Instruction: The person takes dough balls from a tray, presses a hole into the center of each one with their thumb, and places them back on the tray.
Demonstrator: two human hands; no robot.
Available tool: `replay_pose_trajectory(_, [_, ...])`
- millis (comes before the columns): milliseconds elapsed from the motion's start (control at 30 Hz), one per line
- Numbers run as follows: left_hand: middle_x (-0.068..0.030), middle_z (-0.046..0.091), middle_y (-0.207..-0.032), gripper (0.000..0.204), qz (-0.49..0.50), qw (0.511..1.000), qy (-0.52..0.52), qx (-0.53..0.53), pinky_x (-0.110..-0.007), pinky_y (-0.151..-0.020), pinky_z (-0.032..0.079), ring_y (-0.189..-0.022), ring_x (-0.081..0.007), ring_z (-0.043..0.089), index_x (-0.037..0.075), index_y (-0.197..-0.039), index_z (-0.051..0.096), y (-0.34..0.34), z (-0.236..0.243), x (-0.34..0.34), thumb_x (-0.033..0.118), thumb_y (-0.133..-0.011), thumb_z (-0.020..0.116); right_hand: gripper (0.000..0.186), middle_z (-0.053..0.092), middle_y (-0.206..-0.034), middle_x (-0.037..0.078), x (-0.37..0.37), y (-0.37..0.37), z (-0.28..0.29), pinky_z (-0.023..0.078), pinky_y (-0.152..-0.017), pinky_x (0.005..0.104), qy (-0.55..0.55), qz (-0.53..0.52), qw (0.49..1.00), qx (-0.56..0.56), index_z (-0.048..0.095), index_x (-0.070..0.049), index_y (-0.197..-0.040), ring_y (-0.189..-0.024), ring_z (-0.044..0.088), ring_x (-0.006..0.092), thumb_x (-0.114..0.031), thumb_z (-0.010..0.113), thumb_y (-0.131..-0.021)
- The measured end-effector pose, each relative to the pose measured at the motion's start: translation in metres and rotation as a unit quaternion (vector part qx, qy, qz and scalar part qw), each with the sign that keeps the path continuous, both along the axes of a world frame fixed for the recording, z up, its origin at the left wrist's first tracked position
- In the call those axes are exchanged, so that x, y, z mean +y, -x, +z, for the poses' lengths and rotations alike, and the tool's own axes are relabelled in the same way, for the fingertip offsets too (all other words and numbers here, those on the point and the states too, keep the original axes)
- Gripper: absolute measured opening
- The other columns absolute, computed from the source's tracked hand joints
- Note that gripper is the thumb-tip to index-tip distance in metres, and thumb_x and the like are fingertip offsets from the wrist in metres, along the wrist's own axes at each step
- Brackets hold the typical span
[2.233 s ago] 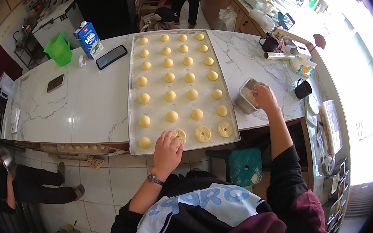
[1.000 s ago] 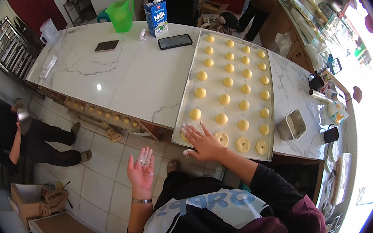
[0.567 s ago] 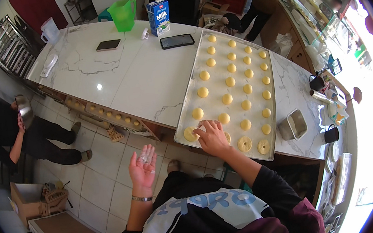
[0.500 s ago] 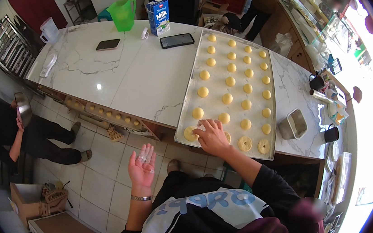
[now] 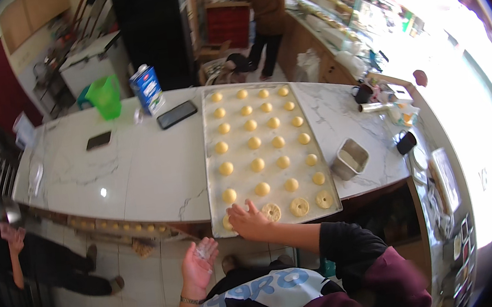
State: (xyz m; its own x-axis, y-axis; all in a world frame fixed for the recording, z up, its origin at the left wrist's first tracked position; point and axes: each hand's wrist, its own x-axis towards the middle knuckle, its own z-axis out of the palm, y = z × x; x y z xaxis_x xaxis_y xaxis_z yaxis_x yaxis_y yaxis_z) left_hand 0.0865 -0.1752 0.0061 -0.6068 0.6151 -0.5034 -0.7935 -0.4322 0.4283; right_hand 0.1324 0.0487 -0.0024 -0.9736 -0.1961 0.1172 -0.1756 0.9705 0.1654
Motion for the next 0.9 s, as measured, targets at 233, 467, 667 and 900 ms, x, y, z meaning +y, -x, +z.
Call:
replay_pose_trajectory(233, [-0.0082, 0.063, -0.095, 0.026, -0.112, 0.988, 0.080, 0.075, -0.028, -0.077, 0.050, -0.089, -0.0183, 0.062, 0.000, -0.102, 0.059, 0.011, 0.024, 0.046, 0.023, -0.088, 0.059, 0.037, 0.042, -0.114, 0.014, -0.022, -0.010, 0.022, 0.032, -0.088, 0.0470, 0.370, -0.093, 0.924, -0.033, 0.053, -0.005, -0.106, -0.109, 0.038, 0.0302, -0.030, 0.056, -0.079])
replay_pose_trajectory(467, [-0.0044, 0.061, -0.092, 0.024, -0.102, 0.985, 0.025, 0.135, -0.023, -0.071, 0.047, -0.081, -0.0096, 0.057, 0.000, -0.103, 0.058, 0.026, 0.022, 0.070, 0.017, -0.087, 0.061, 0.036, 0.040, -0.123, 0.013, -0.050, -0.019, 0.066, 0.028, -0.095, 0.0502, 0.252, -0.198, 0.942, 0.101, 0.053, -0.007, -0.108, -0.121, 0.034, 0.0286, -0.026, 0.059, -0.077])
replay_pose_trajectory(667, [-0.0032, 0.061, -0.092, 0.024, -0.085, 0.978, -0.006, 0.188, -0.021, -0.071, 0.044, -0.080, -0.0085, 0.056, -0.001, -0.106, 0.057, 0.025, 0.029, 0.085, 0.015, -0.088, 0.059, 0.032, 0.034, -0.134, 0.015, -0.054, -0.027, 0.082, 0.029, -0.097, 0.0520, 0.297, -0.231, 0.918, 0.124, 0.052, -0.007, -0.110, -0.126, 0.030, 0.0322, -0.019, 0.058, -0.081])
replay_pose_trajectory(900, [-0.0064, 0.062, -0.098, 0.023, -0.155, 0.926, 0.023, 0.344, -0.025, -0.083, 0.044, -0.093, -0.0125, 0.058, -0.001, -0.104, 0.059, 0.040, 0.041, 0.089, 0.016, -0.089, 0.058, 0.036, 0.056, -0.110, 0.019, -0.026, -0.021, 0.083, 0.046, -0.083, 0.0400, 0.681, -0.185, 0.689, 0.164, 0.049, -0.006, -0.115, -0.102, 0.056, 0.0355, -0.009, 0.060, -0.081])
